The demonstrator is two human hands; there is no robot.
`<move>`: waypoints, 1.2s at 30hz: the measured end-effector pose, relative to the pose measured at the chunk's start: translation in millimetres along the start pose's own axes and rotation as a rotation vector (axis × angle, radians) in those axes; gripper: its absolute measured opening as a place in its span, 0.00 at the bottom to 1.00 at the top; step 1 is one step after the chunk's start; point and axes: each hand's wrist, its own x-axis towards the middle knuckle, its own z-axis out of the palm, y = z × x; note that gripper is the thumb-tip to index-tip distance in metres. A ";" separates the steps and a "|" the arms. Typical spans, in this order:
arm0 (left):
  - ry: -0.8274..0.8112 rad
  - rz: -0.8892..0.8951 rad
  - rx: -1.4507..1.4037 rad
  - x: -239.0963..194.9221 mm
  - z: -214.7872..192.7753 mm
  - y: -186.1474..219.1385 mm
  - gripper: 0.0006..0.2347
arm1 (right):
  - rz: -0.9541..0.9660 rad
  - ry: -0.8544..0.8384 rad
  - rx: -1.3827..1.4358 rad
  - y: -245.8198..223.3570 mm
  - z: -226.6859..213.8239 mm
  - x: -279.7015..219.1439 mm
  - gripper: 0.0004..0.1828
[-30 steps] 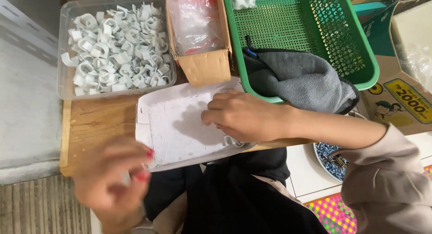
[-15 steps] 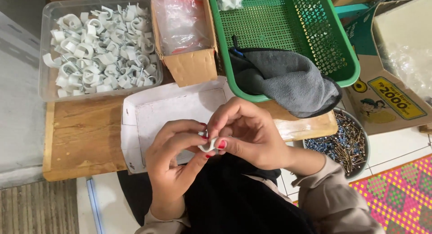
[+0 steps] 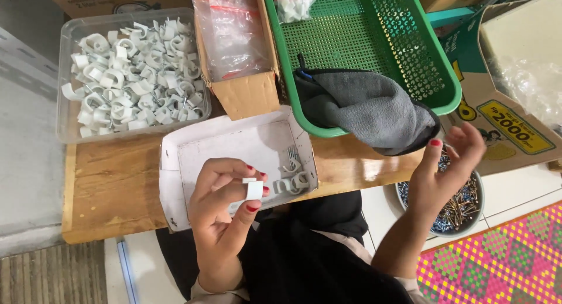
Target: Picking up plastic cable clips, applying small white labels, and placing them into packaging.
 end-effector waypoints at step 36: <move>0.066 0.102 0.139 5.0 2.3 -23.4 0.06 | 0.118 -0.943 1.211 -133.7 69.1 -28.1 0.34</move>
